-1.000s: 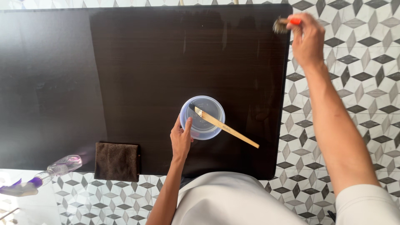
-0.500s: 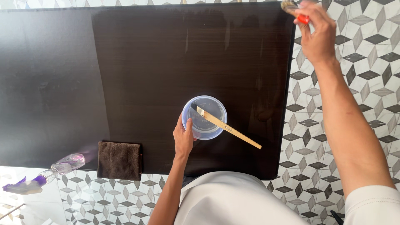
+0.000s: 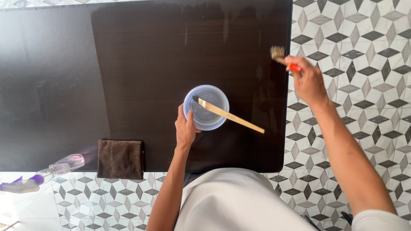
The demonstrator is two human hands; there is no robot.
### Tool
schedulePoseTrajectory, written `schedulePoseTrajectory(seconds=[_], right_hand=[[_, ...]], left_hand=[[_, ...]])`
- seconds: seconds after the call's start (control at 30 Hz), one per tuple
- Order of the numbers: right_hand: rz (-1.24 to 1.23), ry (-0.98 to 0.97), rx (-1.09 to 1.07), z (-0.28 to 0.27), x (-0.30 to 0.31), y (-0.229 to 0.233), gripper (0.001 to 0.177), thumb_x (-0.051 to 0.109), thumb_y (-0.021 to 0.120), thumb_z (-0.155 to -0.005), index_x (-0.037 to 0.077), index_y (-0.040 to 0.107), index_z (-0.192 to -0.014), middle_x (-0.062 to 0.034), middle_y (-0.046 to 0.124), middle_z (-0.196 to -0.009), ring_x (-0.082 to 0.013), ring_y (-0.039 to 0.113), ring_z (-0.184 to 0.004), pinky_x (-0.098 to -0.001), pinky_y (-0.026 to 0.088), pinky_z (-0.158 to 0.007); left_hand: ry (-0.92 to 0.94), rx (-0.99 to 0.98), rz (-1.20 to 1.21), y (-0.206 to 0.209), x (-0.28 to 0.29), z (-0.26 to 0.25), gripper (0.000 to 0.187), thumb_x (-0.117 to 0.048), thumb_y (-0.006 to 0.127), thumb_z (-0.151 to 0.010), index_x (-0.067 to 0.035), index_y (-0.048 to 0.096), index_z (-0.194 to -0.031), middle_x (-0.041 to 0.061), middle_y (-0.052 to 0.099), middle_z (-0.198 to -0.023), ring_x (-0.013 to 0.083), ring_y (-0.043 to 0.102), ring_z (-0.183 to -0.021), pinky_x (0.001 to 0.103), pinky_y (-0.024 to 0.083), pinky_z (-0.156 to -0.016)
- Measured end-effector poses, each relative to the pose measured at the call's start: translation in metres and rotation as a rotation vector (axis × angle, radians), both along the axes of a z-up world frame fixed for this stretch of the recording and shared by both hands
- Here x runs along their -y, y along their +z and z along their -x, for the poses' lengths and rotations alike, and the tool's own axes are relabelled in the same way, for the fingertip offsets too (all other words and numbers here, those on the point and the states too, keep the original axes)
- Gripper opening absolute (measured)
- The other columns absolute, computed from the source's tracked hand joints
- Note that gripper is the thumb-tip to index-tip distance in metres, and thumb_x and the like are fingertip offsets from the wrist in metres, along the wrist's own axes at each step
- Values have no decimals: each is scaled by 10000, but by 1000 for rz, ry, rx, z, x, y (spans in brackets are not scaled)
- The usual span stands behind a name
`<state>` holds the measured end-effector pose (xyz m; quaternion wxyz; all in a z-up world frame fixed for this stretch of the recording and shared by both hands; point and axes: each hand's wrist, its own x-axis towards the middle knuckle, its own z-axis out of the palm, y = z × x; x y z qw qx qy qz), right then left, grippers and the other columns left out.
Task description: The person applies a liquid from a container onto a dark wooden table using a brush, spreading it across the surface with repeated strokes.
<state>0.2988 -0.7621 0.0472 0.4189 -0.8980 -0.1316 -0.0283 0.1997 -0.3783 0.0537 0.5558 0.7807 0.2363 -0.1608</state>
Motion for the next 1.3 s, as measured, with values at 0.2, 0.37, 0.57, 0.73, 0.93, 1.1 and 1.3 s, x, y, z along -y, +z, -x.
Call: schedulePoseTrajectory(seconds=[0.2,0.37,0.57,0.73,0.93,1.1,1.3], right_hand=[[45,-36,-88,95,-8,9,350,-41,604,-1012,93,533,-1328,-150,725,-1197,-272,755,-985,-333,638,-798],[38,-12,-179,162,-19,23,368,-54,575,-956,107,557,-1287,-131,728,-1201,-254,766,-967,-336,643,-810],[-7,-63,-271,170,-18,50,250,29,622,-996,100,606,-1235,-87,754,-1088,-231,774,-947,-340,636,-792],[13,-27,-210,130,-26,41,218,35,620,-1017,69,629,-1231,-116,750,-1108,-235,760,-928,-348,617,-793],[-27,-49,-89,61,-29,18,208,-10,636,-1025,42,643,-1226,-134,742,-1113,-243,756,-952,-347,622,-836],[-39,-63,-28,-6,-26,7,205,-29,619,-1048,34,649,-1241,-135,751,-1116,-245,761,-989,-344,624,-833],[-51,-13,125,-94,-24,-8,72,54,644,-1165,14,633,-1223,-128,740,-1061,-252,762,-1002,-343,603,-860]], left_hand=[[-17,51,59,-4,-3,3,556,-390,399,-1009,15,433,-1388,194,748,-902,229,767,-628,291,585,-481],[0,40,80,-9,-4,5,533,-368,400,-999,34,466,-1342,200,742,-808,236,750,-588,301,589,-481],[-15,70,75,-8,-7,4,486,-352,409,-997,38,514,-1267,186,749,-820,232,767,-619,298,595,-496],[1,73,84,-6,-6,5,449,-328,408,-1000,30,507,-1252,188,745,-832,242,766,-625,304,593,-494],[-19,55,60,-4,-5,3,408,-310,400,-1011,26,524,-1206,180,736,-824,253,761,-630,306,592,-504],[0,30,61,-2,-4,-1,396,-254,382,-973,16,523,-1225,171,731,-879,247,774,-707,329,602,-528],[-83,97,-111,3,-4,-2,376,-211,384,-971,18,600,-1177,202,720,-804,288,729,-693,429,568,-705]])
